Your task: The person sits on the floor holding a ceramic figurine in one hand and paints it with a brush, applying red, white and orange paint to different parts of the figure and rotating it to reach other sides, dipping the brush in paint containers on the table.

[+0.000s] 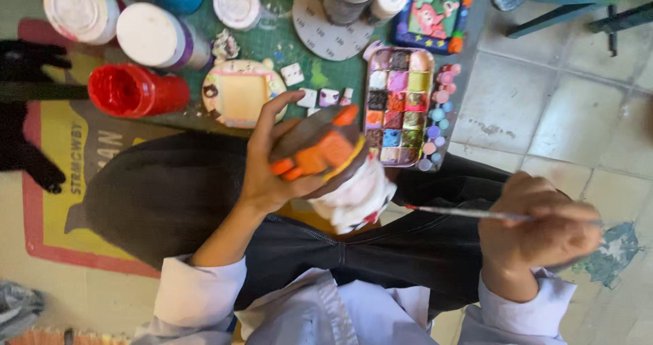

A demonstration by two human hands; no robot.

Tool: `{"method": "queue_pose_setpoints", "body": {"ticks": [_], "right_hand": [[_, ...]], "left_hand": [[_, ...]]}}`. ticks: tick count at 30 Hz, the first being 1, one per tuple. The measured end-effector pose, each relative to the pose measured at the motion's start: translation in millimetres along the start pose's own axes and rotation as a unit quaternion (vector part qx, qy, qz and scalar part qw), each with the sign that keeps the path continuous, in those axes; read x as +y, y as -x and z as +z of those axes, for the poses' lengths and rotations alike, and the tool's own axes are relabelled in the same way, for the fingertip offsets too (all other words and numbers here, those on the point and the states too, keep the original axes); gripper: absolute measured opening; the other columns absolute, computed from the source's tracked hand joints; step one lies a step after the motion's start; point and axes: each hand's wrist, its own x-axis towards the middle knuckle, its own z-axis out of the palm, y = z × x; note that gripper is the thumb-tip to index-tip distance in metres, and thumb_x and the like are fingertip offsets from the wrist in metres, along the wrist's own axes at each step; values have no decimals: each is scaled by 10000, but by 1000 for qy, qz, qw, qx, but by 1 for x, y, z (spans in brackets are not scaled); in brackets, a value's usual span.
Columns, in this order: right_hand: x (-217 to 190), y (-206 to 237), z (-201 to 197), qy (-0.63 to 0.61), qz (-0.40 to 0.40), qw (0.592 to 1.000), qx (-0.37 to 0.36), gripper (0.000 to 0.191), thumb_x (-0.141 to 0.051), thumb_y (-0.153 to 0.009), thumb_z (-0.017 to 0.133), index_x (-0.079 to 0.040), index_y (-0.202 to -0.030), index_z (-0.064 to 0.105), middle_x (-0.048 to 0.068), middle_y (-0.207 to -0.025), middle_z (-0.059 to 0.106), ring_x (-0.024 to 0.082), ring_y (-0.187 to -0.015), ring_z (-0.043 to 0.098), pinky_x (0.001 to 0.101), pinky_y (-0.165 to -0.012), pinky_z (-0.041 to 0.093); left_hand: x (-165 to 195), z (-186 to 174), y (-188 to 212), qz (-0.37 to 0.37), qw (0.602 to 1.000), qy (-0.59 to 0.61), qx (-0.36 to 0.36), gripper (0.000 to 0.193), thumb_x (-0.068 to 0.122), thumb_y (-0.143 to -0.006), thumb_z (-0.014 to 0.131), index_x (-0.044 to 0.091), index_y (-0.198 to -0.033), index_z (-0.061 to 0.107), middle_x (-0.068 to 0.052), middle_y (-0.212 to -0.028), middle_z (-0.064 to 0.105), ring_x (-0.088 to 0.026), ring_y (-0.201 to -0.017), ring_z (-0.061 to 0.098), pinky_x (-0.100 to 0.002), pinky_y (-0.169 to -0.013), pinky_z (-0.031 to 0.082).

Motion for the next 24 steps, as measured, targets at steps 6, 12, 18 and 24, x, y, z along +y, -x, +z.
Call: {"method": "queue_pose_setpoints", "body": {"ticks": [6,12,18,24], "right_hand": [[-26,2,34,98,-164,956,-221,353,-332,-1058,567,-36,-873,519,122,-693,639,204,-550,641,358,-493,505],[-57,2,81,193,-185,862,-430,351,-300,-953,730,43,-968,654,147,-815,714,268,-718,716,388,-604,565],[-57,1,110,218,-181,829,-481,364,-307,-909,761,33,-983,655,149,-872,722,277,-774,721,390,-651,578],[-45,6,112,206,-186,833,-479,362,-284,-926,767,48,-1007,648,150,-874,721,286,-783,723,394,-651,582]], "left_hand": [[14,11,0,19,981,-183,65,1087,411,-723,960,72,-1558,351,-113,-1146,791,-196,-1067,807,-328,-940,637],[21,7,6,66,958,-268,72,1141,522,-744,965,58,-1571,331,-90,-1172,806,-215,-1095,818,-337,-945,640],[16,-3,10,84,951,-287,82,1190,545,-734,963,-10,-1556,304,-112,-1195,784,-243,-1086,807,-363,-940,639],[16,-10,14,81,949,-294,85,1176,557,-716,967,10,-1538,327,-110,-1184,785,-246,-1069,806,-364,-923,638]]}}
